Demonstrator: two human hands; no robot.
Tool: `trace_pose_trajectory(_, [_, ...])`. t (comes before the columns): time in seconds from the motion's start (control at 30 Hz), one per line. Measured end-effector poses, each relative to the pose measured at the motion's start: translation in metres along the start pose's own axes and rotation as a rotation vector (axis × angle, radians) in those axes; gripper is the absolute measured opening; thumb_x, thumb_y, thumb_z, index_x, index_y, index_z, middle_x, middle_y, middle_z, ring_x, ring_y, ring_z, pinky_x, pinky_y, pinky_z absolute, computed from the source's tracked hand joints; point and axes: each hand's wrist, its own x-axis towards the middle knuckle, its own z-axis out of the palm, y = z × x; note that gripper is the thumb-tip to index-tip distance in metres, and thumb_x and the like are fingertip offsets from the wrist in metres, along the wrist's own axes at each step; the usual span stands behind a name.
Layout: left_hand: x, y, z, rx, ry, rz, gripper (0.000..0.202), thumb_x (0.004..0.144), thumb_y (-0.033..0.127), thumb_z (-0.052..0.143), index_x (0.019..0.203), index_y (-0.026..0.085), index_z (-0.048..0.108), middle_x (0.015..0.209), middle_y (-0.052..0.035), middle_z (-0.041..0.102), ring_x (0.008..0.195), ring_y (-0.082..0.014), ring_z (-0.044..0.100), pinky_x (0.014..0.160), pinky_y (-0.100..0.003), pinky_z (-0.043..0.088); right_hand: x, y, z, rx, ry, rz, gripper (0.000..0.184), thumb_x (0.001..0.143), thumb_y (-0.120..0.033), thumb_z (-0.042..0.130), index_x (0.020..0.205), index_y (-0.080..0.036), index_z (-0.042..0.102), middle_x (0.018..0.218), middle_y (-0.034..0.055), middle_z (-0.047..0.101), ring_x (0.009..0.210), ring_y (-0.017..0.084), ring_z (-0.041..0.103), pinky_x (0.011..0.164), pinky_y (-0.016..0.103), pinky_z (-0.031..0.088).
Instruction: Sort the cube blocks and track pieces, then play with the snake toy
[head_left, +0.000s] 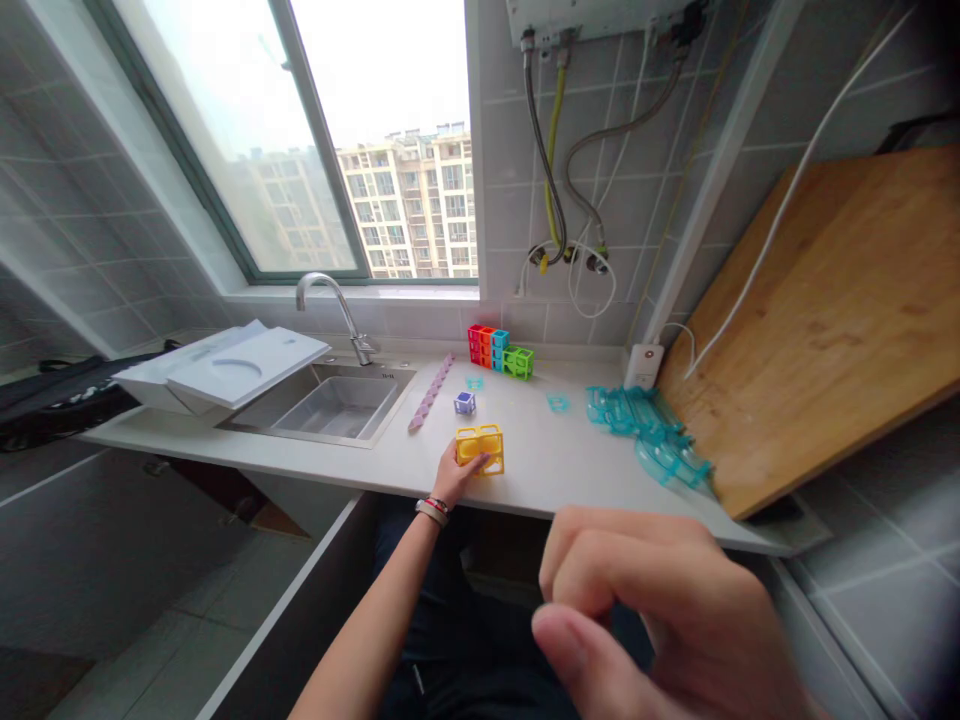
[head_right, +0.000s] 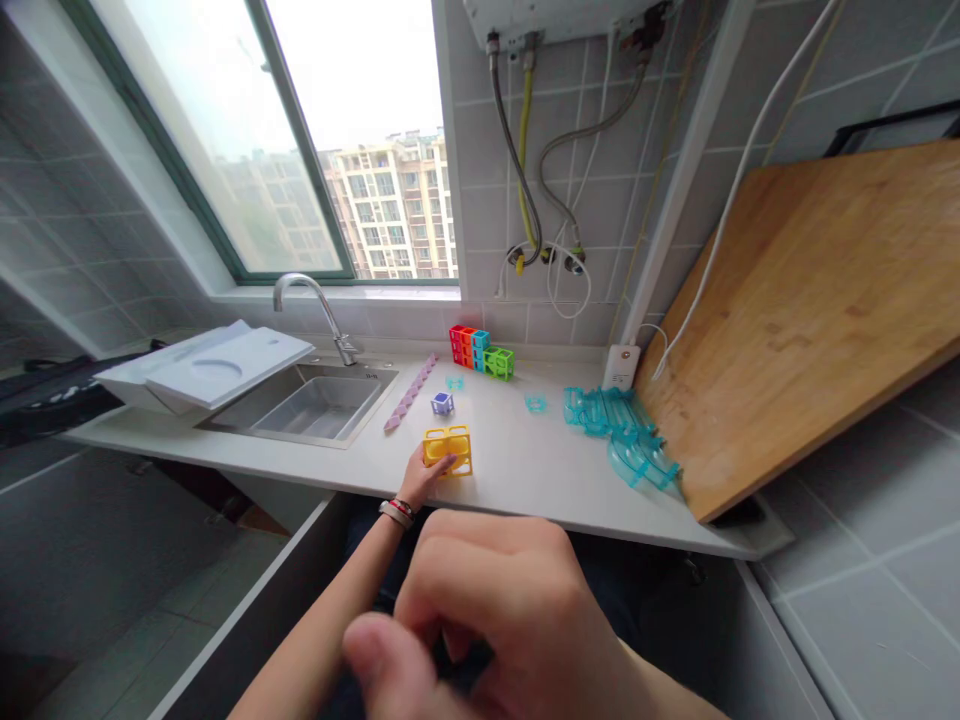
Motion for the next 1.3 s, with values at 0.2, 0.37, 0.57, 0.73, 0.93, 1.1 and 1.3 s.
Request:
trace_pose_trajectory(0.2, [0.002,0.005,-0.004,0.041,-0.041,-0.013,0.057,0.076,0.049,0.080,0.116,0.013,0.062,0.109,-0.0133,0.074,0.093,-0.0263,0.072,0.078,-0.034,0.058,0.058,0.158,0.032,-0.176,0.226,0.275,0.021,0.090,-0.039,0.061,0.092,-0.019,0.068,0.094,0.0061,0.068,0.080,0.019,0.063,0.071,0.032,0.051])
trace_pose_trajectory(0.37, [0.000,0.014,-0.002,0.084,-0.108,-0.024,0.056,0.075,0.051,0.081,0.113,0.014,0.065,0.104,-0.0125,0.076,0.089,-0.0260,0.073,0.072,-0.032,0.058,0.059,0.271,0.069,0.173,0.243,0.461,0.056,0.081,-0.049,0.070,0.128,-0.020,0.059,0.128,0.0139,0.063,0.102,0.026,0.067,0.088,0.040,0.055])
trace_pose_trajectory(0.57, [-0.001,0.015,-0.002,0.086,-0.149,-0.021,0.056,0.073,0.051,0.082,0.113,0.015,0.066,0.105,-0.0105,0.076,0.090,-0.0244,0.072,0.078,-0.033,0.057,0.056,0.295,0.079,0.439,0.086,0.422,0.052,0.079,-0.057,0.073,0.115,-0.020,0.067,0.103,0.0064,0.073,0.086,0.023,0.070,0.071,0.032,0.057])
trace_pose_trajectory(0.73, [0.001,0.013,-0.006,0.065,-0.162,-0.051,0.056,0.068,0.051,0.084,0.107,0.014,0.066,0.098,-0.0093,0.076,0.084,-0.0239,0.072,0.076,-0.033,0.057,0.052,0.303,0.072,0.541,0.079,0.492,0.052,0.080,-0.062,0.072,0.110,-0.019,0.071,0.097,0.0044,0.074,0.089,0.022,0.070,0.070,0.030,0.056])
trace_pose_trajectory(0.93, [0.001,0.015,-0.008,0.069,-0.144,-0.073,0.053,0.068,0.048,0.086,0.105,0.016,0.064,0.098,-0.0085,0.075,0.087,-0.0237,0.072,0.076,-0.032,0.056,0.053,0.309,0.072,0.608,0.126,0.518,0.057,0.079,-0.066,0.071,0.110,-0.019,0.067,0.104,0.0071,0.074,0.096,0.026,0.072,0.083,0.039,0.059])
trace_pose_trajectory(1.1, [0.001,0.015,-0.008,0.072,-0.195,-0.088,0.058,0.061,0.040,0.091,0.106,0.017,0.064,0.099,-0.0073,0.075,0.087,-0.0233,0.072,0.078,-0.034,0.056,0.051,0.307,0.074,0.625,0.181,0.493,0.059,0.075,-0.059,0.079,0.116,-0.020,0.062,0.113,0.0093,0.074,0.106,0.028,0.070,0.087,0.040,0.058])
trace_pose_trajectory(1.3, [0.004,0.015,-0.008,0.045,-0.183,-0.096,0.057,0.059,0.039,0.092,0.104,0.015,0.066,0.093,-0.0069,0.075,0.083,-0.0235,0.071,0.078,-0.035,0.056,0.054,0.306,0.073,0.512,0.229,0.516,0.054,0.081,-0.064,0.070,0.113,-0.021,0.065,0.115,0.0095,0.074,0.102,0.028,0.071,0.076,0.037,0.061])
